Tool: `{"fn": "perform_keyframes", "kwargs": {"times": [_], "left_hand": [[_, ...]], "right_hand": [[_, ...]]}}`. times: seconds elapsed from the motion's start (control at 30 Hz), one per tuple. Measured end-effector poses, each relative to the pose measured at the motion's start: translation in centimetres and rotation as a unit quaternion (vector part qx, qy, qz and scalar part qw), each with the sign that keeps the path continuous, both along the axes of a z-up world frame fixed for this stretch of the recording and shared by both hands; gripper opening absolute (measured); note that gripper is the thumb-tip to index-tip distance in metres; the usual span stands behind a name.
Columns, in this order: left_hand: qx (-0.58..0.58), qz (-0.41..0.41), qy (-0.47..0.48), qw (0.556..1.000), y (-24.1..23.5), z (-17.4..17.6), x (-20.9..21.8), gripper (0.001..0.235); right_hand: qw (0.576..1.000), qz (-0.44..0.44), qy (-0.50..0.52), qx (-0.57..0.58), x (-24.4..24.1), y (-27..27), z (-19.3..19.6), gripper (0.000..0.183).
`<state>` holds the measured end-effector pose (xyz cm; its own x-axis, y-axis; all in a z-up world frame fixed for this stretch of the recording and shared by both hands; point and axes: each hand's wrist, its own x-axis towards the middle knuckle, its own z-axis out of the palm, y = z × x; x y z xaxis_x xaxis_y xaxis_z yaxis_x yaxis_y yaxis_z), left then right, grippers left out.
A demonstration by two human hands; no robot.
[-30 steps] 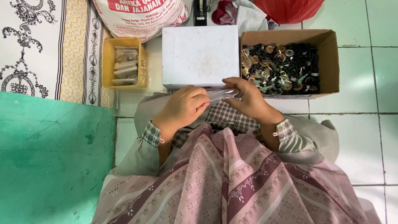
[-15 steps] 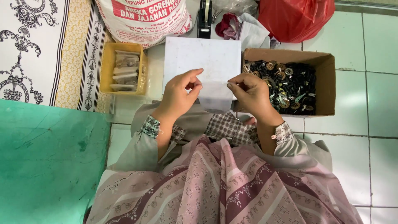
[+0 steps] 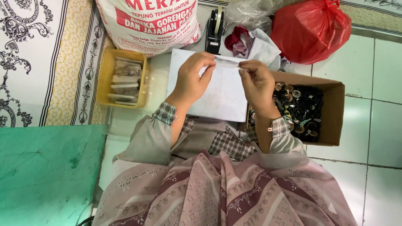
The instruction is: The person sorts metal hair clips from a cardboard box, places them on a white surface, then puts them into a small plastic bag. The person seals the bag and places it into a yellow tray. The person then returns to sorting more clips from the box.
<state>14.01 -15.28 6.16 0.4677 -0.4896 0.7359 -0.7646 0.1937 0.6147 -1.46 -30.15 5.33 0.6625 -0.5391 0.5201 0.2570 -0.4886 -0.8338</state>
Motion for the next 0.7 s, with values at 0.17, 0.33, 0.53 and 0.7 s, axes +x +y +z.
{"fn": "perform_keyframes", "kwargs": {"times": [0.17, 0.33, 0.53, 0.7], "left_hand": [[0.098, -0.006, 0.003, 0.995, 4.4, -8.4, -3.0, 0.014], [0.253, -0.051, 0.029, 0.966, 9.4, -16.0, -6.9, 0.007], [0.393, -0.091, -0.045, 0.914, 10.2, -19.6, -8.4, 0.006], [0.365, -0.124, -0.068, 0.920, 8.1, -19.6, -6.9, 0.031]], "right_hand": [[0.998, 0.012, 0.062, 0.005, -3.7, 2.0, -7.3, 0.009], [0.988, 0.029, 0.147, 0.040, -8.3, 5.2, -14.1, 0.012], [0.974, 0.007, 0.226, -0.006, -10.4, 7.3, -16.9, 0.014], [0.959, 0.050, 0.192, -0.202, -10.6, 6.8, -17.1, 0.023]]}}
